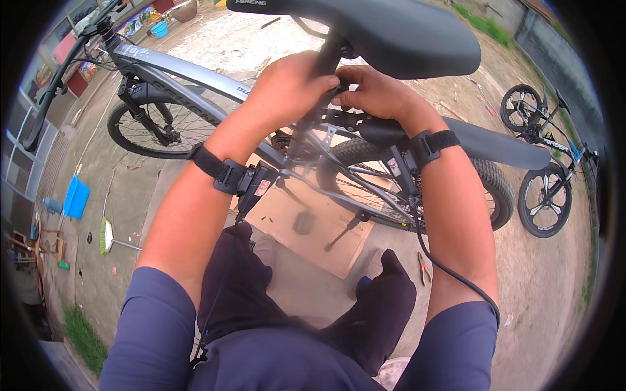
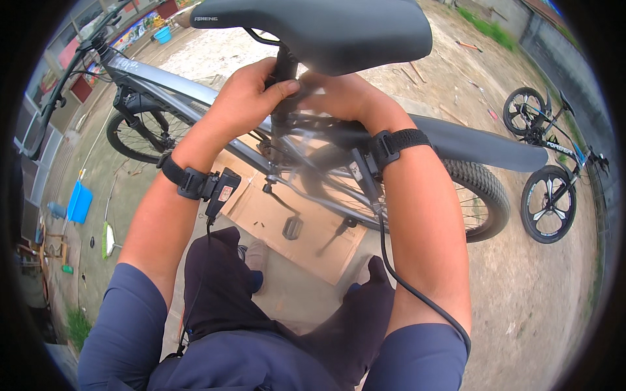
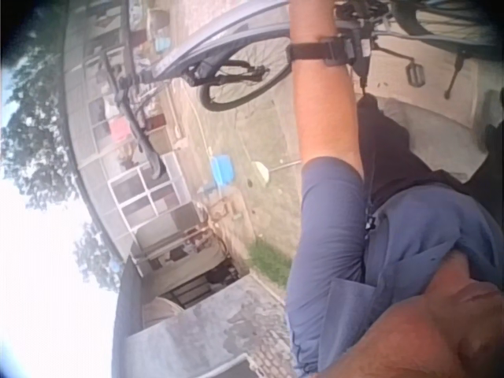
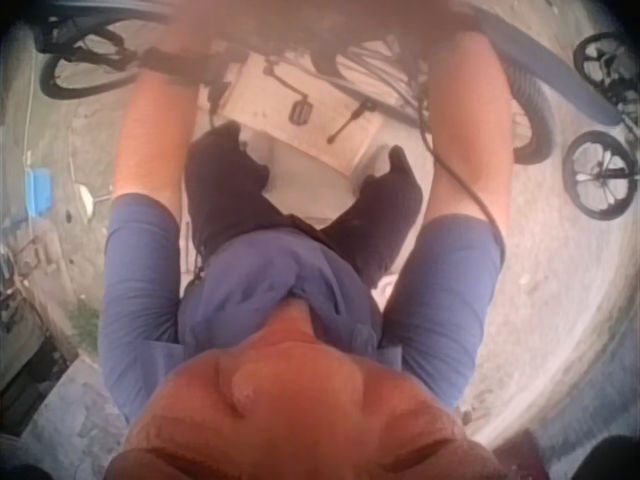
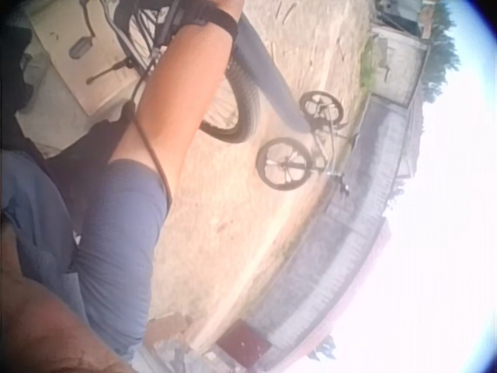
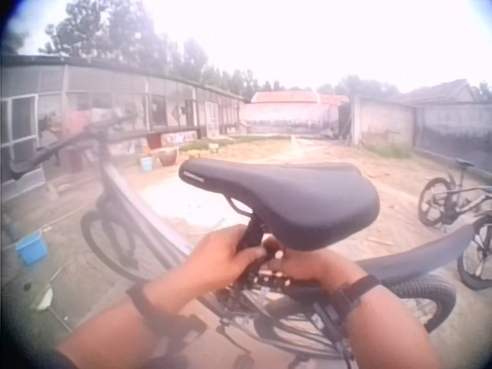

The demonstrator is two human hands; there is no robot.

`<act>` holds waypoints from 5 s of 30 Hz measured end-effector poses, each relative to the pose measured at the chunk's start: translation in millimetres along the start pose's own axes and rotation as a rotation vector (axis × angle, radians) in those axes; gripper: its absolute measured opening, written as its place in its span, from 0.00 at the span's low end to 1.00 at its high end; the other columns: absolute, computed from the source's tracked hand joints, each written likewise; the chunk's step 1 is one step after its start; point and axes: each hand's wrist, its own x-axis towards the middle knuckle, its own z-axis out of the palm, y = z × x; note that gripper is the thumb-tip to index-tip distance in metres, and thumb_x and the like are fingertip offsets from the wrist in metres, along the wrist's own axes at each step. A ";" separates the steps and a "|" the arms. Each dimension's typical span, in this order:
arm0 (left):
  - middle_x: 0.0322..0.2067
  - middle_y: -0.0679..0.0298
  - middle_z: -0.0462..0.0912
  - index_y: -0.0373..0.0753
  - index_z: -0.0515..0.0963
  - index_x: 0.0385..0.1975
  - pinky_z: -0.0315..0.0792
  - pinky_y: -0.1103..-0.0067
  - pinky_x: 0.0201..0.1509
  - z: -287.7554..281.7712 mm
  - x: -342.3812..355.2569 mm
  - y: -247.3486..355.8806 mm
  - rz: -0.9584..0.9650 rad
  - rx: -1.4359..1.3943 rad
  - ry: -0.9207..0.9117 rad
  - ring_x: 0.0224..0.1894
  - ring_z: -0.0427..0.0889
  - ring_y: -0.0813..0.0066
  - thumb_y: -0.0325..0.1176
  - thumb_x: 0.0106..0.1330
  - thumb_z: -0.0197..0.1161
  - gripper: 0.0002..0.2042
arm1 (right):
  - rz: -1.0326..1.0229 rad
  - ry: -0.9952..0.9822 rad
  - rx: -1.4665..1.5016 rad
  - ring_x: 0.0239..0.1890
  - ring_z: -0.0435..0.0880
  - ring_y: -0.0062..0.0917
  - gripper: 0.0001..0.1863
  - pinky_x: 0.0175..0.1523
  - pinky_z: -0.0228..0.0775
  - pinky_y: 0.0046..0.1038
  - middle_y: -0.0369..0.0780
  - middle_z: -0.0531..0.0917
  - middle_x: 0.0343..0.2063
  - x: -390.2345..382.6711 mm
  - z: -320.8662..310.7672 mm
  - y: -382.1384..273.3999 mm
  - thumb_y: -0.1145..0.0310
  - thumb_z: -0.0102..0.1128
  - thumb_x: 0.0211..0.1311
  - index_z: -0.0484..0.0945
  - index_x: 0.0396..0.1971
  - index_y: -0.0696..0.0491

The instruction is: The person removes a mounting bracket from a bicycle seat post and uses a screwdriver to manipulate a small component while sitting on a cardboard sheet.

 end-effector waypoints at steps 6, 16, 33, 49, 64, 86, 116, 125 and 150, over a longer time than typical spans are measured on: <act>0.33 0.51 0.85 0.38 0.82 0.41 0.76 0.61 0.44 0.9 0.2 -4.6 0.026 -0.010 0.019 0.40 0.83 0.47 0.46 0.65 0.64 0.17 | 0.063 -0.111 0.081 0.36 0.82 0.17 0.22 0.42 0.75 0.24 0.34 0.85 0.44 10.2 -3.8 0.0 0.69 0.68 0.64 0.76 0.58 0.54; 0.31 0.54 0.86 0.33 0.81 0.46 0.75 0.73 0.38 -7.7 0.0 6.0 0.006 0.105 -0.030 0.32 0.85 0.67 0.39 0.68 0.67 0.15 | 0.101 -0.198 0.160 0.32 0.84 0.14 0.21 0.37 0.80 0.17 0.34 0.85 0.46 18.1 -12.2 -6.7 0.74 0.64 0.67 0.77 0.59 0.51; 0.43 0.62 0.85 0.33 0.78 0.56 0.76 0.77 0.50 3.3 -16.7 -24.6 -0.037 -0.257 0.023 0.47 0.81 0.76 0.40 0.75 0.61 0.18 | 0.043 0.088 -0.105 0.23 0.87 0.25 0.11 0.30 0.80 0.27 0.42 0.87 0.31 12.0 10.1 -26.9 0.75 0.53 0.68 0.82 0.45 0.59; 0.60 0.59 0.78 0.31 0.67 0.68 0.64 0.75 0.70 26.7 -26.6 -30.8 -0.263 -0.825 0.008 0.64 0.73 0.73 0.44 0.80 0.51 0.26 | 0.035 0.197 -0.011 0.51 0.86 0.34 0.35 0.55 0.77 0.33 0.48 0.85 0.48 -28.9 30.0 -43.8 0.60 0.69 0.58 0.70 0.63 0.61; 0.57 0.61 0.80 0.37 0.65 0.72 0.71 0.76 0.64 15.7 -34.9 -35.4 -0.111 -0.795 -0.136 0.57 0.78 0.75 0.37 0.73 0.61 0.29 | 0.112 0.316 -0.175 0.44 0.90 0.37 0.31 0.49 0.81 0.35 0.48 0.87 0.49 -23.1 42.6 -52.6 0.58 0.70 0.57 0.75 0.58 0.58; 0.51 0.65 0.84 0.35 0.69 0.69 0.72 0.79 0.57 31.2 -8.7 -48.9 -0.189 -0.949 -0.047 0.49 0.80 0.79 0.47 0.81 0.51 0.26 | 0.165 0.157 0.428 0.45 0.86 0.23 0.27 0.43 0.81 0.23 0.41 0.84 0.48 -1.6 17.2 -22.8 0.72 0.61 0.59 0.74 0.60 0.60; 0.51 0.60 0.86 0.37 0.74 0.61 0.76 0.81 0.37 -19.4 -14.4 -52.4 -0.399 -1.104 0.197 0.40 0.86 0.73 0.42 0.81 0.48 0.19 | 0.152 0.459 0.460 0.36 0.87 0.20 0.21 0.41 0.78 0.22 0.45 0.87 0.43 -52.2 30.6 -63.0 0.71 0.59 0.64 0.78 0.55 0.62; 0.41 0.57 0.85 0.32 0.69 0.67 0.76 0.79 0.29 -49.8 -133.9 -24.6 -0.564 -1.395 -0.260 0.33 0.87 0.65 0.48 0.81 0.46 0.26 | -0.224 0.397 -0.100 0.51 0.84 0.32 0.39 0.45 0.81 0.28 0.41 0.82 0.53 -79.6 95.8 -134.1 0.72 0.80 0.45 0.76 0.62 0.49; 0.34 0.62 0.85 0.35 0.78 0.42 0.72 0.88 0.25 -98.9 -229.6 -64.0 -0.631 -1.049 -0.126 0.31 0.87 0.77 0.33 0.72 0.65 0.09 | 0.092 0.228 0.077 0.41 0.84 0.29 0.34 0.43 0.78 0.26 0.39 0.81 0.47 -110.6 155.4 -149.5 0.69 0.79 0.47 0.77 0.57 0.52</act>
